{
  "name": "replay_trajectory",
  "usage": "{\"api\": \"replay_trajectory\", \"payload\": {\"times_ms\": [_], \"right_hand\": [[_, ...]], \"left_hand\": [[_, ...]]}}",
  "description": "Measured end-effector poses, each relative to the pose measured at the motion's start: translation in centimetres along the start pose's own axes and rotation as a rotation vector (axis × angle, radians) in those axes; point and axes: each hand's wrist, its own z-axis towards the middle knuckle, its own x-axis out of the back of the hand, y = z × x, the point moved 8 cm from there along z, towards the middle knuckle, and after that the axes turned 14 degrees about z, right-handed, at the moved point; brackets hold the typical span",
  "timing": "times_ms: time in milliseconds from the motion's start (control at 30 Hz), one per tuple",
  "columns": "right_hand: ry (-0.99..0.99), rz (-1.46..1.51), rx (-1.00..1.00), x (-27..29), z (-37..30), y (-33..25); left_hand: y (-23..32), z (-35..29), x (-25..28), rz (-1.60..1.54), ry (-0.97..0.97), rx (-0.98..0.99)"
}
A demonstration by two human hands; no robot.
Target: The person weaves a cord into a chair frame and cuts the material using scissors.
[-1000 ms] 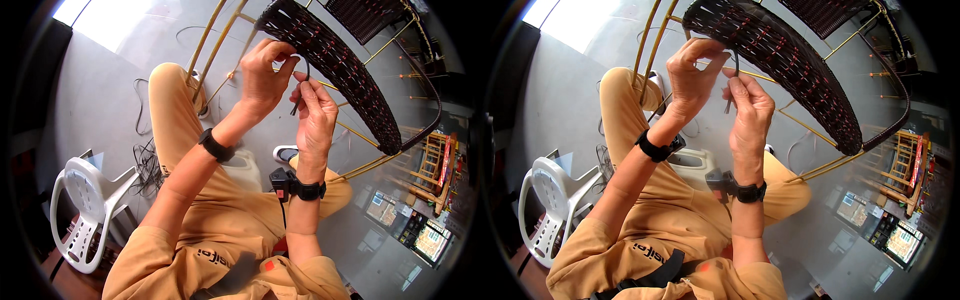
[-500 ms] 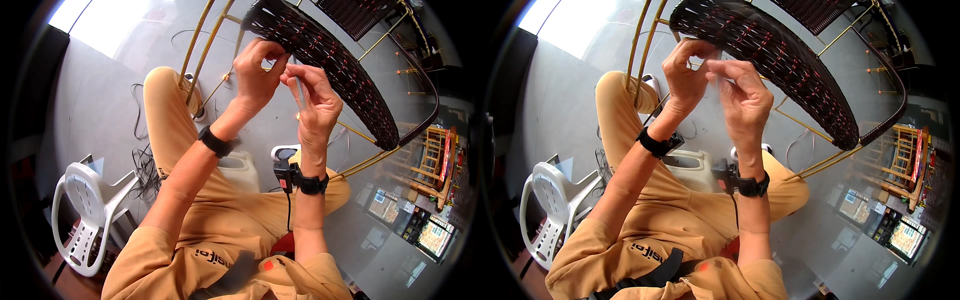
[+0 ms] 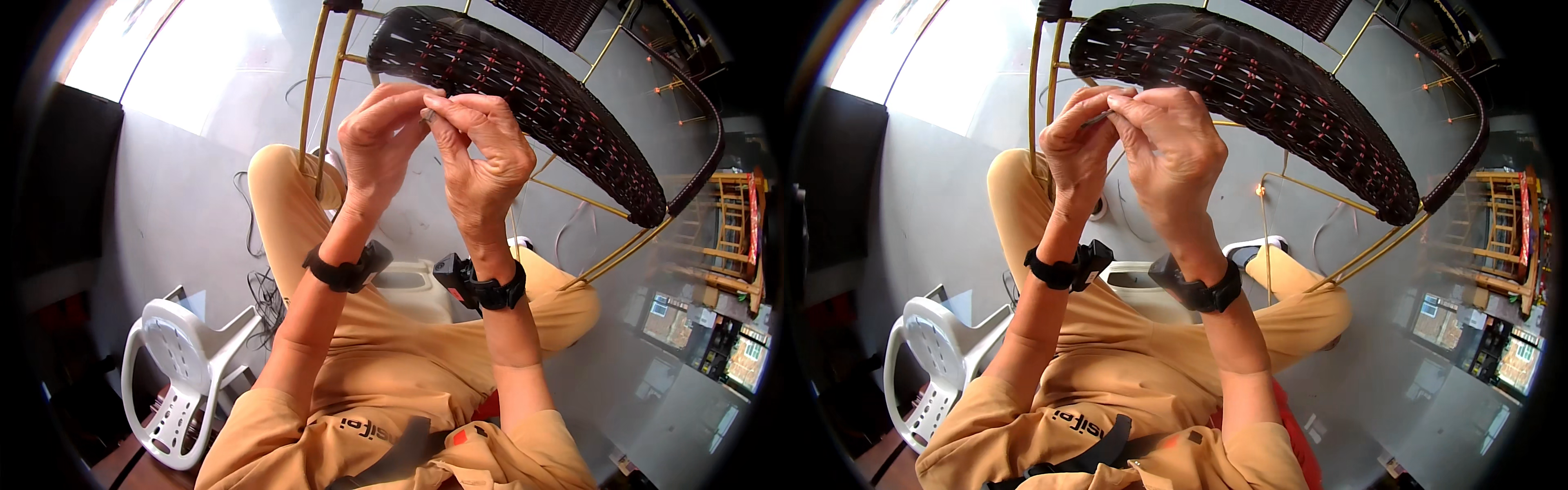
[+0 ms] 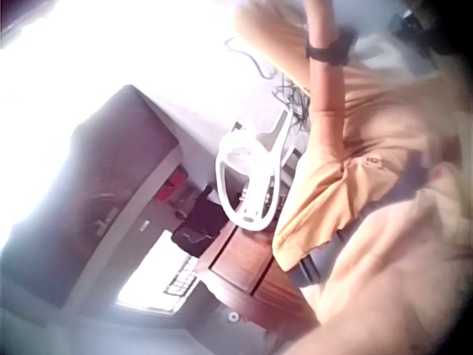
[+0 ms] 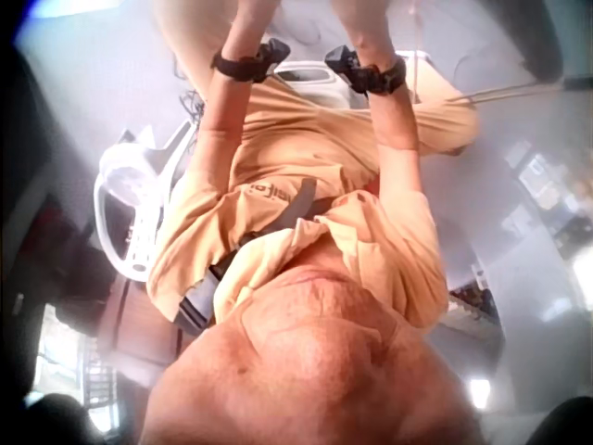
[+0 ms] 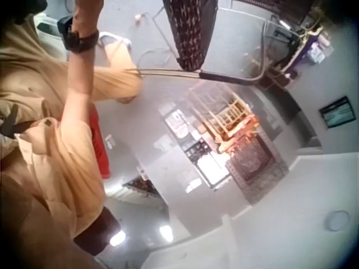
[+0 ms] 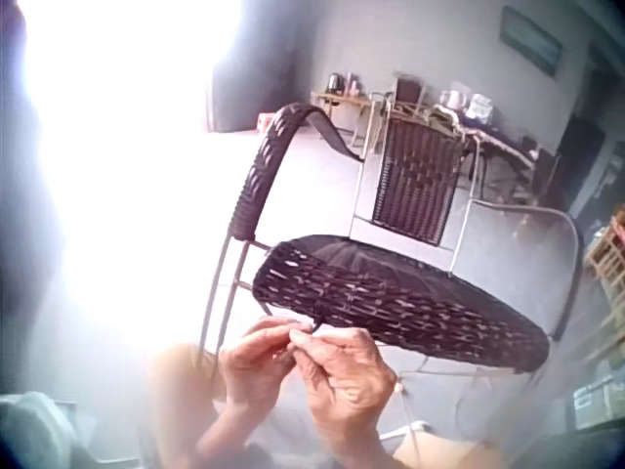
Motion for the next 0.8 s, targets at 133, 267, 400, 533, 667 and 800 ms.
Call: {"api": "replay_trajectory", "payload": {"times_ms": [133, 267, 400, 533, 667, 800], "right_hand": [[0.016, 0.092, -0.079, 0.3, 0.2, 0.1], [0.165, 0.188, -0.234, 1.5, -1.2, 1.3], [0.194, 0.245, -0.461, 2.1, -4.0, 4.5], [0.245, 0.379, -0.661, 1.6, -5.2, 6.2], [0.234, 0.402, -0.729, 0.9, -5.6, 6.7], [0.170, 0.339, -0.740, 0.5, -6.1, 7.1]], "left_hand": [[-0.8, 0.2, -0.5, -0.145, -0.059, 0.024], [-2.9, -1.2, -1.3, -0.616, -0.016, 0.416], [-5.2, -2.3, -2.0, -0.902, 0.049, 0.597], [-6.2, -3.1, -2.5, -1.002, 0.086, 0.671], [-5.5, -3.7, -1.6, -0.717, 0.200, 0.656], [-4.0, -3.9, -1.1, -0.383, 0.289, 0.567]]}}
